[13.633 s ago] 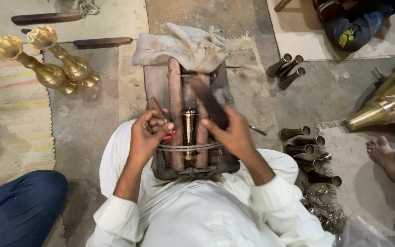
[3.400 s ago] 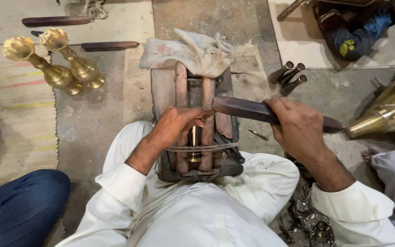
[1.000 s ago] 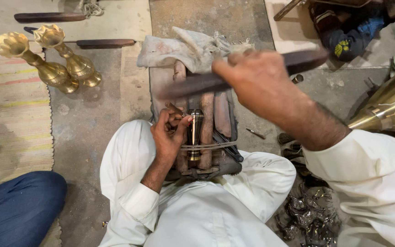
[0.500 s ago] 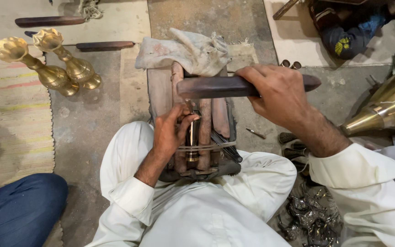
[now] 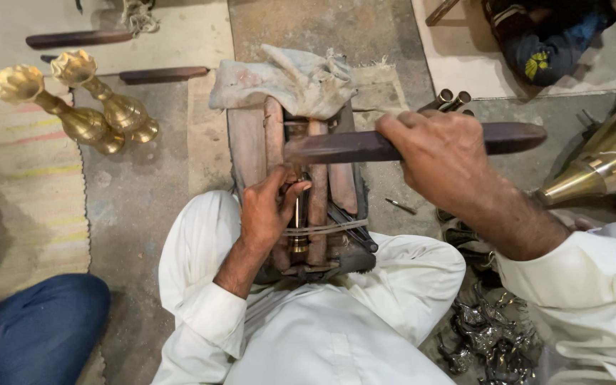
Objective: The person sits on the floor with a brass vase-like object clamped in a wooden jig on their lap. They hold a small chisel against the brass surface and strike it with a wooden mallet to engrave decorative patterns, periodically rotating the object and repositioning the chisel to work on different areas.
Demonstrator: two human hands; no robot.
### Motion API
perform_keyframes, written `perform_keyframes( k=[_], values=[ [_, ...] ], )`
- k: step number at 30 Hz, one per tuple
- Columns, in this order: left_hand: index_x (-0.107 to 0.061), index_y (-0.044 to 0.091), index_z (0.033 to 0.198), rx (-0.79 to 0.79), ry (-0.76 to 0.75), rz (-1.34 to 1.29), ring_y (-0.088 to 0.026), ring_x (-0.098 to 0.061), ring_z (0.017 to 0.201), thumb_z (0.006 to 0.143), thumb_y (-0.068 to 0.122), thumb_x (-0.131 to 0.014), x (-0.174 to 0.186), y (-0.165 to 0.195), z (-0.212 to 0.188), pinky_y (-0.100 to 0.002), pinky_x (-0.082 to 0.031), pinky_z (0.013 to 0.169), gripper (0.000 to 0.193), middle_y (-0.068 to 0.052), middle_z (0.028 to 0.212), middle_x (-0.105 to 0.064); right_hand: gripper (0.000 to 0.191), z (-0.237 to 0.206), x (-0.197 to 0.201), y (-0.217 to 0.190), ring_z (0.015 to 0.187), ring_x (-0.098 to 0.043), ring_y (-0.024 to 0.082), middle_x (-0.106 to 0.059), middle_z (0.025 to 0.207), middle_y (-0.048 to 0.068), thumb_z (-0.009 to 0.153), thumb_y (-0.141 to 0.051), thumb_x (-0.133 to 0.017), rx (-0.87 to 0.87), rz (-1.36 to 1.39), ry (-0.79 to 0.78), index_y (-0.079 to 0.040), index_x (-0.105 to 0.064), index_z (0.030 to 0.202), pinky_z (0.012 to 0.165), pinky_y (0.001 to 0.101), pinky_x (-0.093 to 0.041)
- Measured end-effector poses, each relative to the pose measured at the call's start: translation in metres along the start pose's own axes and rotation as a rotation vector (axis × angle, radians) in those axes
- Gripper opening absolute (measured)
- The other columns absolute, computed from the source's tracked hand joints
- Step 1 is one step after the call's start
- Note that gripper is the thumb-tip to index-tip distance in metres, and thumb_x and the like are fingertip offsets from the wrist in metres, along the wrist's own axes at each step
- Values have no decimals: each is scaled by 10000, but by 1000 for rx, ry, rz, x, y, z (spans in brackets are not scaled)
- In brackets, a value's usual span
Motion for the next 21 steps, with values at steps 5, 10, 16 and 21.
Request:
perform_keyframes(
  k=[5,10,16,21],
  values=[
    [-640,37,1118,-78,39,-75,-313,-753,777,974,201,-741,4,9,-4,-397,-562,613,241,-144,903,-748,306,-7,11,-1,798,-713,233,-723,926,75,874,-78,-714,26,232,157,-82,-666,1175,723,388,-556],
    [-653,38,1040,-77,3,-13,-318,-711,683,949,194,-791,0,6,-4,-420,-523,582,227,-138,794,-707,385,-15,21,-2,844,-698,233,-709,969,80,844,-65,-719,44,299,296,-77,-660,1225,770,405,-553],
    [-651,34,1048,-74,10,-52,-270,-750,736,939,187,-789,-1,3,-6,-374,-554,609,233,-126,866,-744,356,-18,14,-7,832,-712,248,-712,899,55,796,-73,-744,7,107,210,-126,-698,1146,687,414,-541],
    [-657,41,1031,22,23,-103,-218,-791,808,924,194,-816,-1,-6,-10,-331,-588,637,245,-108,909,-779,329,-18,-14,-4,880,-731,257,-725,968,77,859,-56,-721,-52,83,2,-129,-664,1174,680,401,-561]
  ],
)
Point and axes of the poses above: each hand's wrist, its own z-axis towards the middle knuckle, its own x-axis out of the back of the hand, y = z × x, the point moved 10 cm from there along z, towards the middle knuckle
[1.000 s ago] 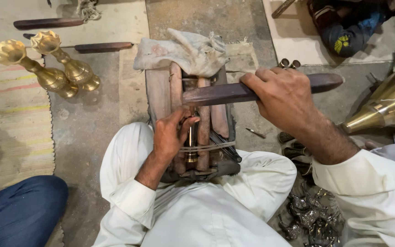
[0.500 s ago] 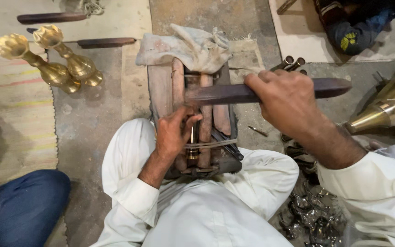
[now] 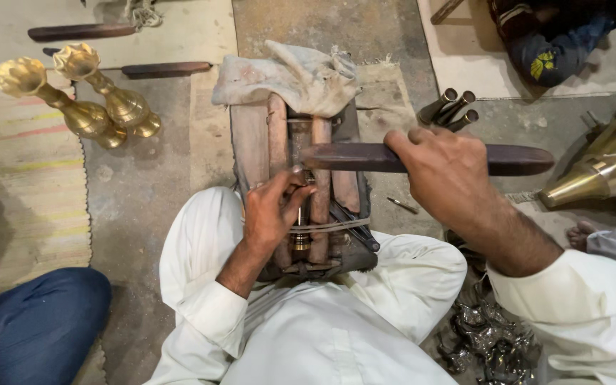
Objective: The person sits on the floor with a brass vase-like object clamped in a wooden jig on their lap. They hold a small chisel against the brass surface and strike it with a wooden mallet to engrave decorative patterns, periodically rotating the object and repositioning the chisel to work on different areas.
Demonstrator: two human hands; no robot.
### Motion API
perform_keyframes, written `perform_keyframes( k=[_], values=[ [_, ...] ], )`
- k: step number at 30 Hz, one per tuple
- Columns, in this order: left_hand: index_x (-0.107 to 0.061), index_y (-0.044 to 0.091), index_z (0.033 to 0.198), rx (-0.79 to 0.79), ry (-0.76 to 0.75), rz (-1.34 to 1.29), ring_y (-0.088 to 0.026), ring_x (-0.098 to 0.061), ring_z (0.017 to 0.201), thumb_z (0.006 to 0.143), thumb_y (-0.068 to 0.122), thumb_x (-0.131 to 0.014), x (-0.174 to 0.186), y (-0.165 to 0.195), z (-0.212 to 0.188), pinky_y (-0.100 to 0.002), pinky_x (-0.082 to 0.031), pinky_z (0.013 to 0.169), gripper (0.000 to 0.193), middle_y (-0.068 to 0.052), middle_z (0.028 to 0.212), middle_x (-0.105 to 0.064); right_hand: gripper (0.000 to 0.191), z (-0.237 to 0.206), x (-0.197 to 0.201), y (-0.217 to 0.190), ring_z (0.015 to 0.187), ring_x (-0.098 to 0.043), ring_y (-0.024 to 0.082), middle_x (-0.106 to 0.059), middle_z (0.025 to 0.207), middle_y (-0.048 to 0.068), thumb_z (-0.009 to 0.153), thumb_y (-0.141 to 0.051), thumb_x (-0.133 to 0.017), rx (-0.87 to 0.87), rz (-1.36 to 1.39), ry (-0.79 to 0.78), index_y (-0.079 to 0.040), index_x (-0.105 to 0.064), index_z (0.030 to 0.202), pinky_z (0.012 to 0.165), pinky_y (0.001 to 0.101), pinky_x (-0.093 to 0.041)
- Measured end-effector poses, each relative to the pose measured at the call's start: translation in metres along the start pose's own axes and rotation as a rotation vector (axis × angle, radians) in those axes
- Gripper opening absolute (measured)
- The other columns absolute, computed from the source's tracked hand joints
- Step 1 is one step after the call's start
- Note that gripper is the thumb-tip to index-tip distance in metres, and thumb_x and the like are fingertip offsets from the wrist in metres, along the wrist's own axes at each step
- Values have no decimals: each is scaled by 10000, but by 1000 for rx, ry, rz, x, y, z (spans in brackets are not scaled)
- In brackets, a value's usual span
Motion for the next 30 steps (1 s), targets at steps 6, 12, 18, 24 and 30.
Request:
perform_keyframes(
  k=[6,12,18,24,30],
  values=[
    [-669,33,1132,21,-3,-91,-214,-779,781,919,150,-802,1,-4,10,-332,-597,671,278,-115,932,-772,421,-12,-23,24,872,-719,337,-728,917,96,762,-70,-765,-116,241,-90,-125,-645,1162,733,459,-538],
    [-646,35,1144,-115,-144,48,-314,-758,845,944,168,-777,-10,13,19,-380,-580,666,273,-141,992,-763,454,-28,-11,23,897,-698,360,-706,1001,136,750,-35,-761,-117,393,261,-88,-636,1184,768,456,-534],
    [-648,80,1185,-264,-179,152,-343,-742,832,970,185,-724,-15,31,14,-430,-577,652,251,-150,974,-743,430,-37,-9,24,866,-692,352,-700,962,120,754,-5,-762,-115,272,282,-86,-686,1170,753,453,-532],
    [-627,99,1175,-257,-321,275,-386,-709,798,973,198,-707,-32,26,20,-481,-541,604,238,-160,914,-729,452,-46,-8,30,935,-701,348,-721,1030,118,728,3,-744,-126,303,298,-86,-683,1167,803,446,-540],
    [-616,90,1214,-266,-352,237,-384,-718,796,955,144,-698,-35,26,24,-480,-550,620,277,-167,929,-733,394,-62,-21,55,878,-697,333,-702,976,136,812,-34,-755,-307,426,297,-82,-676,1195,774,434,-541]
  ],
)
Point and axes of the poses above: each hand's wrist, its own z-axis towards the middle knuckle, its own x-axis out of the back of the hand, y = z × x, the point moved 10 cm from there along z, towards the middle knuckle
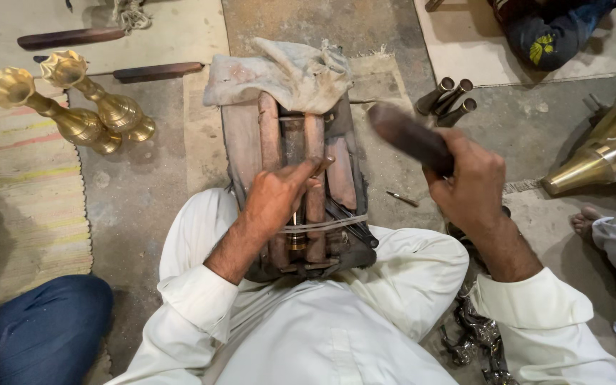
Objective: The person sits on the floor with a brass vase-like object clamped in a wooden jig on their lap. They hold a small chisel against the brass surface and strike it with a wooden mallet to engrave decorative patterns, periodically rotating the object and repositioning the chisel to work on different areas.
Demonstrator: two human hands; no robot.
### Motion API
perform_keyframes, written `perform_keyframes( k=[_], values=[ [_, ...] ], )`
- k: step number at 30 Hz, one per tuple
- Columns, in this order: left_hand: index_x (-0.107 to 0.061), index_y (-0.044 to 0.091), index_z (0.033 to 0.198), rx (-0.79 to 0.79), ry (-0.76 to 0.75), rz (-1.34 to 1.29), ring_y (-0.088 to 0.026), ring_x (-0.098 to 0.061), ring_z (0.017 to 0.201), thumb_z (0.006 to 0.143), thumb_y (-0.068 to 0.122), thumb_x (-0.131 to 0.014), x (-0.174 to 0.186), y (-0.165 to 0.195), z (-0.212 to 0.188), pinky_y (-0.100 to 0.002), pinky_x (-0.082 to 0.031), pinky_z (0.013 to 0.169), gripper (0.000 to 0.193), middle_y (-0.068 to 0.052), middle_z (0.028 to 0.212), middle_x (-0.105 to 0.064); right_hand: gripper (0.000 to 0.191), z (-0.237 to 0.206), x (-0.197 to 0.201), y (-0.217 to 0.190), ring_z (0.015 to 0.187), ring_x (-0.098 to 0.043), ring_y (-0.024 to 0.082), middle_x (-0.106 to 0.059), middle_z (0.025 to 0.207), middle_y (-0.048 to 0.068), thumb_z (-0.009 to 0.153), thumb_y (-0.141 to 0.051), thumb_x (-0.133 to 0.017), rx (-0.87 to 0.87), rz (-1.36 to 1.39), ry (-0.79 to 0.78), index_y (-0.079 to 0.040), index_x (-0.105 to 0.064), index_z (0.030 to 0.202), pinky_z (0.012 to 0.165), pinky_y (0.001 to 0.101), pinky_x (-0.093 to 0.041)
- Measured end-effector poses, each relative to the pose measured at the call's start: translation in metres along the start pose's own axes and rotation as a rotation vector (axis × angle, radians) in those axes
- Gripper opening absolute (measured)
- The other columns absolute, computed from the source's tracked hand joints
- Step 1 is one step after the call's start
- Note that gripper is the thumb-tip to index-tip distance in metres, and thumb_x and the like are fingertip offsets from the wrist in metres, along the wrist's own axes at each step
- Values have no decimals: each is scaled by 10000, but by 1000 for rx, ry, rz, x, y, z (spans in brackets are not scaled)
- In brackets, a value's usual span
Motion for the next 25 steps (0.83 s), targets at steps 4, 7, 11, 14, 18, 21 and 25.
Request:
perform_keyframes(
  k=[4,7,11,14,18,21,25],
  values=[
    [-633,98,1167,-25,-67,30,-392,-719,807,922,152,-711,-7,3,10,-494,-548,649,263,-174,883,-728,427,-6,-6,-5,927,-706,354,-729,999,138,777,-38,-756,108,-111,-37,-106,-679,1191,780,450,-535],
    [-643,101,1149,-7,-163,90,-402,-711,768,916,194,-730,-20,0,23,-514,-540,643,265,-178,800,-718,458,-8,-26,12,859,-705,366,-722,914,142,743,-74,-782,4,-170,-180,-98,-671,1187,728,477,-526],
    [-655,130,1161,8,-286,162,-410,-704,730,871,224,-761,-31,-4,34,-518,-540,620,323,-190,713,-701,446,-18,-37,39,817,-693,385,-705,856,163,773,-112,-788,-166,-152,-229,-120,-657,1199,717,494,-518],
    [-659,119,1048,-24,-283,229,-393,-716,745,844,262,-792,-34,-1,36,-511,-553,635,282,-167,736,-715,432,-29,-51,49,781,-695,392,-709,803,167,769,-124,-791,-230,-151,-311,-141,-659,1180,693,506,-513],
    [-663,121,1078,-56,-310,197,-381,-725,747,826,219,-791,-38,1,40,-503,-559,626,299,-158,735,-718,400,-34,-52,53,786,-693,406,-712,822,181,781,-139,-800,-224,-79,-268,-135,-661,1156,680,508,-509],
    [-670,127,1073,-81,-342,249,-378,-730,757,829,222,-793,-39,3,44,-498,-567,637,290,-158,730,-720,338,-44,-62,59,773,-710,383,-723,826,175,831,-178,-792,-325,-6,-266,-146,-662,1142,689,498,-517],
    [-676,126,1095,-100,-334,236,-385,-731,769,818,226,-801,-38,7,43,-498,-570,649,320,-160,745,-725,422,-64,-76,83,750,-692,389,-713,838,176,842,-204,-762,-591,354,-197,-138,-600,1226,669,495,-540]
  ],
)
Point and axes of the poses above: each hand's wrist, its own z-axis towards the middle knuckle, its own x-axis out of the back of the hand, y = z × x, the point moved 10 cm from there along z, towards the middle knuckle
